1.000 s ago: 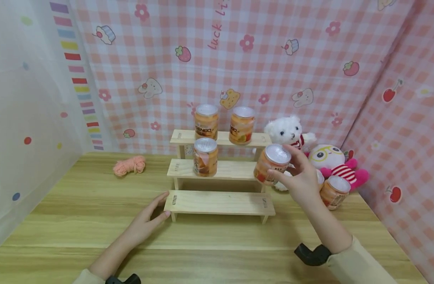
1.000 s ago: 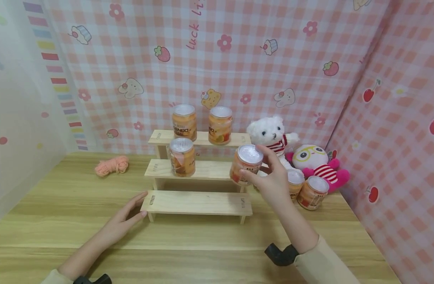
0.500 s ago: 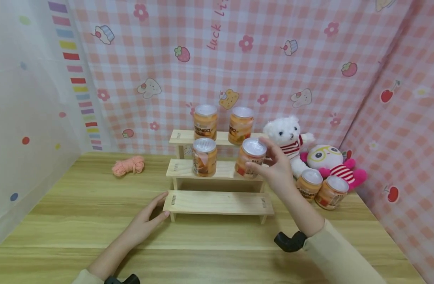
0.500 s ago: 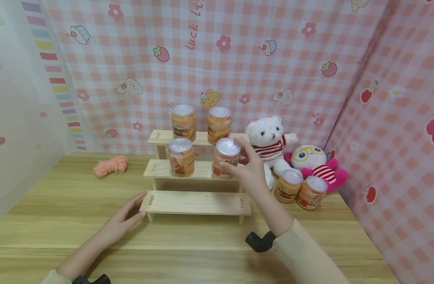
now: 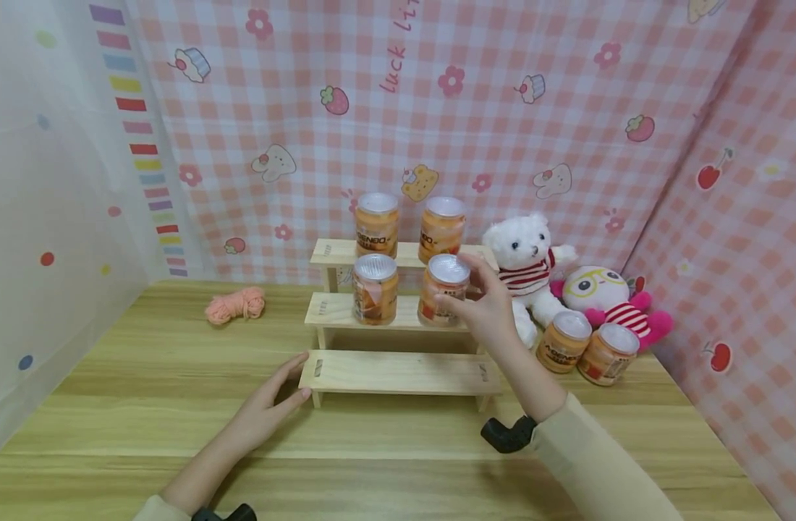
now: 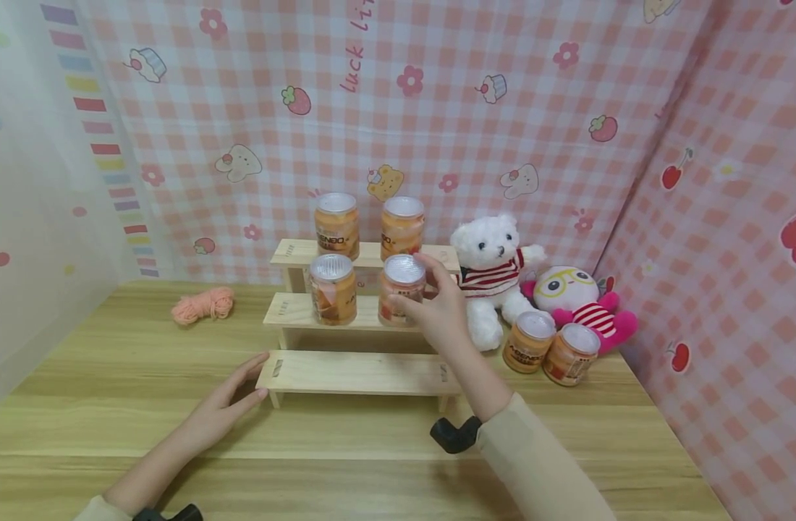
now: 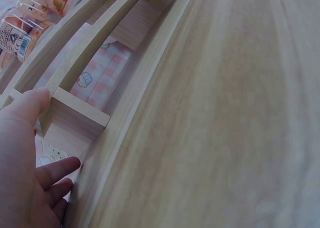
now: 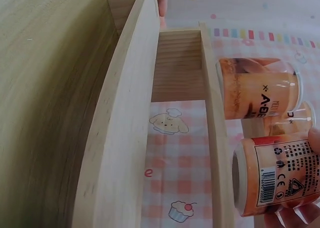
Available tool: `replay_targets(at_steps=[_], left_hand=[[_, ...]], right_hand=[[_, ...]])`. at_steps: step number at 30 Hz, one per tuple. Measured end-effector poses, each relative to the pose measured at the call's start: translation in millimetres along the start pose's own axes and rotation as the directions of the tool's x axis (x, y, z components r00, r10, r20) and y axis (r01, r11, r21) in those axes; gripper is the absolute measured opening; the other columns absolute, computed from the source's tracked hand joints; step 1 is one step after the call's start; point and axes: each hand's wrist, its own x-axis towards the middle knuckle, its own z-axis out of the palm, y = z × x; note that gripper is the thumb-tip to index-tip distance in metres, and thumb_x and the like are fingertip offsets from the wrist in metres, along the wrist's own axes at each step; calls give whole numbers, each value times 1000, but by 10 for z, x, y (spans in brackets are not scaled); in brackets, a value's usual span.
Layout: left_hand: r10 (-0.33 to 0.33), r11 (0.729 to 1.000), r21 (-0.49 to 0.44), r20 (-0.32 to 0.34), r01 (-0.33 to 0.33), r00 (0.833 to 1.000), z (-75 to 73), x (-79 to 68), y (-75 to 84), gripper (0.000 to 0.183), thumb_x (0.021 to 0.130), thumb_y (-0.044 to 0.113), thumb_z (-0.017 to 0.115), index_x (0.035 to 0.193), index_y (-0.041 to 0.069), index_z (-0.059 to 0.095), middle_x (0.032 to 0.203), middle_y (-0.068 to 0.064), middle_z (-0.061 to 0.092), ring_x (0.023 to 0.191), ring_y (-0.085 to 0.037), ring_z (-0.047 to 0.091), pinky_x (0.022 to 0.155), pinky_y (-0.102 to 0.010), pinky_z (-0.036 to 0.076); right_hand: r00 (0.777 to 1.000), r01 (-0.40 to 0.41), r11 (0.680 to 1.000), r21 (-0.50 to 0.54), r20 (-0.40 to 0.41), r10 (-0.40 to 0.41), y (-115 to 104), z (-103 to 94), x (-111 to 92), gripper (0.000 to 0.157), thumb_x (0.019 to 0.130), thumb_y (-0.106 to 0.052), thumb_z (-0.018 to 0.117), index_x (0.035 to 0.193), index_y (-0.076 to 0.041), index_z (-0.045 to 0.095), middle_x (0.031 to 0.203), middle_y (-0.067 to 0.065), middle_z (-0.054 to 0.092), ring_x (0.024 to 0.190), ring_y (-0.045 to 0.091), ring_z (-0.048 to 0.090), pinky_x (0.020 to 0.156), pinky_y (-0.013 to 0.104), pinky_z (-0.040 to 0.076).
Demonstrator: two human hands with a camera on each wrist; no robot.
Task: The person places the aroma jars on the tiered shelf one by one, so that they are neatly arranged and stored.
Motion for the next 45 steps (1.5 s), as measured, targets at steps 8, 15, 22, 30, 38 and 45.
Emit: replay_targets(at_steps=[8, 15, 22, 30, 38, 45], left_hand=[[-10, 1000, -1, 1, 10, 1000, 1, -2, 0, 60, 96, 24, 61, 149, 15, 35, 136, -18, 50, 129, -39, 39, 102, -64, 23], [-15, 1000, -7, 4, 15, 1000, -1, -1, 6, 60, 96, 26, 61, 149, 17, 35, 135, -17, 50, 130, -38, 38, 103, -64, 22], [-13, 1000, 2, 3, 13, 1000, -10, -3, 22, 59, 96, 28, 60, 149, 19, 36, 135, -16, 51, 130, -37, 38, 104, -63, 23], [-11, 1000, 5, 5, 11, 1000, -10, -8, 25, 58, 96, 28, 60, 148, 19, 36, 135, -16, 51, 131, -37, 38, 104, -63, 22], [-10, 1000, 1, 16, 10, 1000, -10, 3, -2, 59, 97, 31, 58, 149, 18, 35, 136, -15, 50, 131, -36, 37, 104, -62, 22], [-6, 1000, 1, 9, 6, 1000, -14, 9, -10, 59, 97, 30, 59, 149, 17, 35, 136, -15, 51, 131, -35, 37, 105, -61, 22]], right_hand=[[1000, -24, 999, -36, -11, 23, -13, 48, -4, 68, 78, 1, 78, 136, 5, 45, 117, 24, 58, 98, 30, 57, 79, 32, 48], [1000, -29, 998, -56, 2, 29, -13, 59, 12, 67, 79, 0, 77, 138, 4, 44, 119, 24, 57, 99, 33, 58, 82, 36, 48], [996, -73, 994, -77, 35, 76, -16, 60, 6, 69, 83, -4, 75, 142, 0, 39, 126, 22, 53, 106, 34, 56, 86, 39, 48], [995, -88, 996, 15, 53, 87, 174, -14, 1, 74, 83, -6, 75, 146, -6, 36, 134, 19, 47, 115, 34, 52, 92, 40, 48], [1000, -5, 998, -58, 3, 5, 337, -154, -117, 72, 80, -12, 79, 142, -10, 43, 135, 13, 50, 120, 29, 49, 95, 43, 44], [999, 29, 997, -65, -28, -31, 375, -326, -255, 66, 81, -5, 77, 139, -7, 46, 134, 14, 51, 121, 33, 48, 97, 43, 43]])
